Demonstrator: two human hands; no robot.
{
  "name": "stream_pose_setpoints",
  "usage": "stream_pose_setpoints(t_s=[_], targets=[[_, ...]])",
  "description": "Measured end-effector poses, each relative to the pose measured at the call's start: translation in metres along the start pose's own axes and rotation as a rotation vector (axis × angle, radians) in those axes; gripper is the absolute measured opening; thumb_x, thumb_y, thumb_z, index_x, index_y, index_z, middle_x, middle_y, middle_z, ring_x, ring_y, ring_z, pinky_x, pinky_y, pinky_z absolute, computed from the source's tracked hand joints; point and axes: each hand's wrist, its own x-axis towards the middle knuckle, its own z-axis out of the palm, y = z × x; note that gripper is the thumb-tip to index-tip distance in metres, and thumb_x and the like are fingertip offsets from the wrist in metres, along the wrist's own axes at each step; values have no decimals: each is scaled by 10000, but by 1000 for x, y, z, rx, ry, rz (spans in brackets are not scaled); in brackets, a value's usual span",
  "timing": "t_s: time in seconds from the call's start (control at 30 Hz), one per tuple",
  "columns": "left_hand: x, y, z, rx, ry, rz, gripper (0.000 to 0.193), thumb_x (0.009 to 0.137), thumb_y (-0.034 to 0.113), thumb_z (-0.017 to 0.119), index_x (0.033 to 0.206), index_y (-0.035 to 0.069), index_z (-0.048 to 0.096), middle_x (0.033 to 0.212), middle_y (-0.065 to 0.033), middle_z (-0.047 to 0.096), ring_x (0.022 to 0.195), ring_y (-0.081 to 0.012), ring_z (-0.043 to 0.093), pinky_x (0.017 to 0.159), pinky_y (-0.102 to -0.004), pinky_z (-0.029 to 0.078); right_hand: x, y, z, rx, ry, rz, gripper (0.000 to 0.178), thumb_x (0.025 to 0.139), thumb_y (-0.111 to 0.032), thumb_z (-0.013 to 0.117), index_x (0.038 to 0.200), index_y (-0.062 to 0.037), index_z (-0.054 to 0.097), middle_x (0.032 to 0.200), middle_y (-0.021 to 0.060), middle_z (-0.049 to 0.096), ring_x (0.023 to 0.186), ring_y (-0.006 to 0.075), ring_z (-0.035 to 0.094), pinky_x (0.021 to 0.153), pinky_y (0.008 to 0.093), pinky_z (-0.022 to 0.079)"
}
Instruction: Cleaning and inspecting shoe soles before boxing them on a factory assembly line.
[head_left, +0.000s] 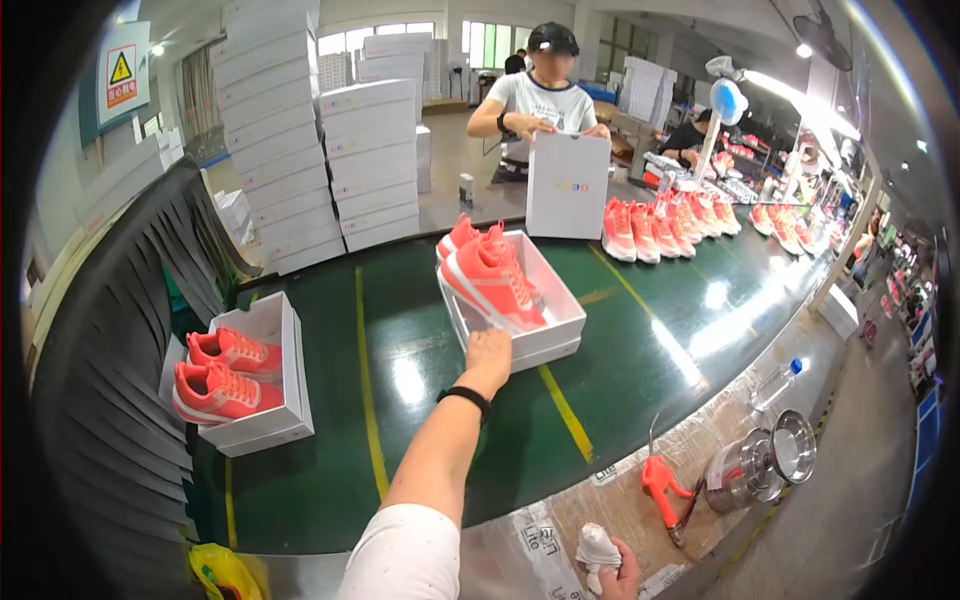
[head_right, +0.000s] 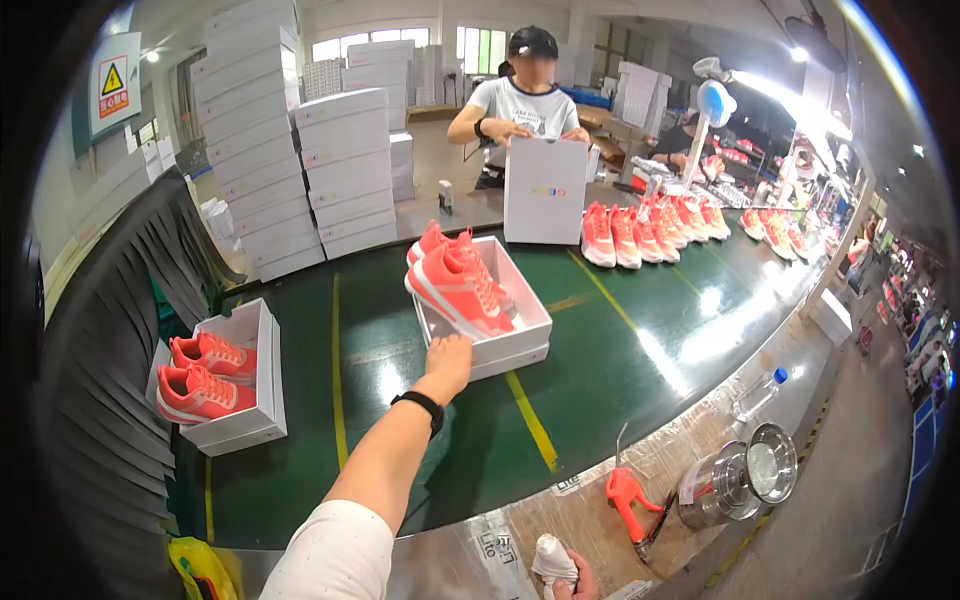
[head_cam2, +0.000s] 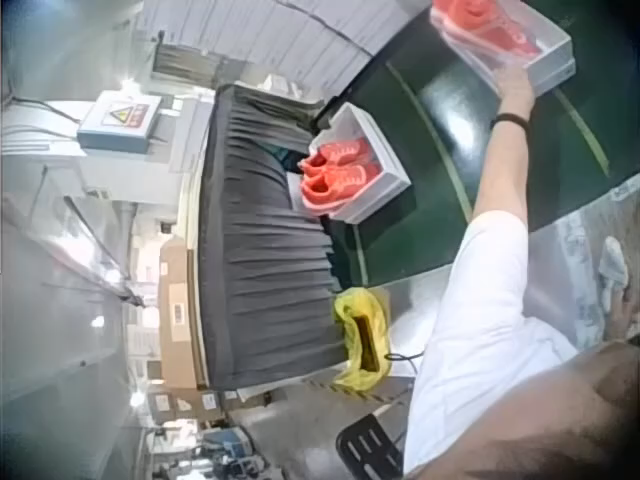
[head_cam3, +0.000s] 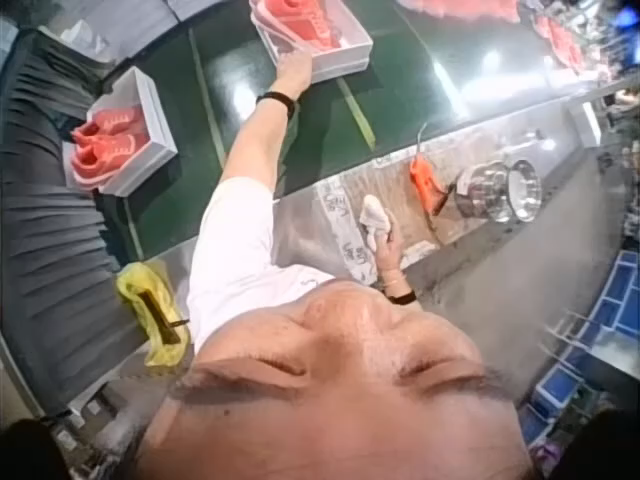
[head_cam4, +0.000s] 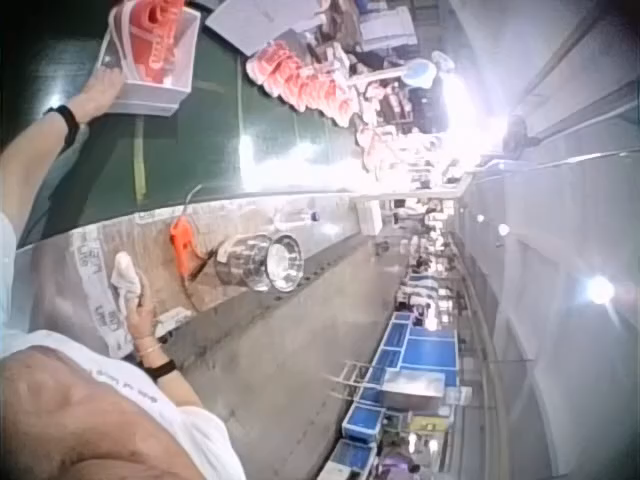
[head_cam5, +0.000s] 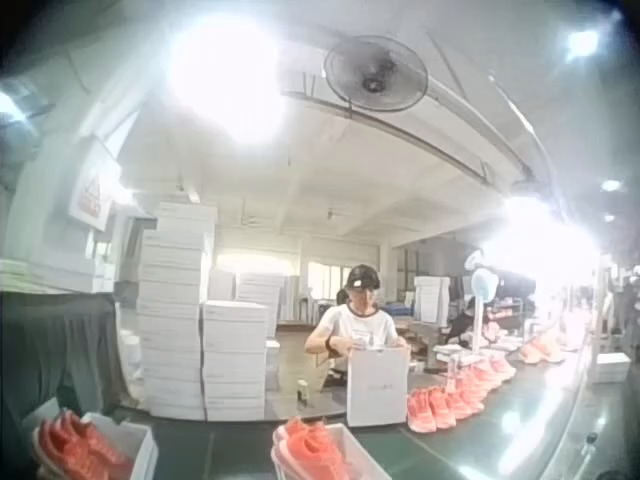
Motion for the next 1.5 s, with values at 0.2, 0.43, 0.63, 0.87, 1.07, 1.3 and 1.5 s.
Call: stream_pose_setpoints(t_s=[0.2,0.43,0.63,0.87,1.07,1.3,1.5], targets=[[-70,-48,-27,-48,10,85,109,802,153,569,868,70,594,864,-130,614,873,-286,601,801,-393,416,-3,9,-6,-88,47,-102,438,874,-126,485,1288,12,442,1205,177,544,1138,266,504,969,352,380],[-161,-111,-99,99,-231,35,324,752,337,679,901,55,623,901,-140,632,900,-297,611,814,-399,440,-3,10,-9,-180,54,-79,421,876,-146,478,1279,-25,470,1189,191,553,1123,292,518,951,354,394],[-184,-125,-114,73,-499,-62,457,642,517,720,877,126,696,855,-82,683,853,-269,654,741,-384,510,-4,-1,-3,-129,63,-98,408,891,-162,497,1271,-15,468,1174,177,560,1111,275,522,940,351,402],[-186,-132,-109,87,-481,-114,451,631,578,705,885,206,716,833,-51,687,816,-250,663,721,-372,517,-3,3,-3,-19,7,-18,397,914,-191,497,1268,-15,465,1184,154,553,1111,248,511,943,341,397],[-179,-120,-113,14,-445,-123,410,663,522,706,829,147,700,819,-87,677,810,-275,656,696,-385,513,1,0,-5,-118,39,72,398,913,-186,487,1267,-5,462,1163,158,564,1093,246,520,932,347,404],[-157,-79,-97,-1,-297,-139,359,707,442,695,835,107,694,803,-98,671,788,-279,659,677,-385,519,0,7,-5,-24,16,54,402,889,-156,486,1253,14,468,1137,172,577,1056,264,539,914,359,412],[-158,-82,-99,-14,-308,-149,376,707,447,700,858,103,693,800,-99,669,765,-286,661,686,-386,523,-5,-7,1,20,37,36,425,870,-131,465,1269,14,453,1143,171,572,1073,249,533,929,352,408]])
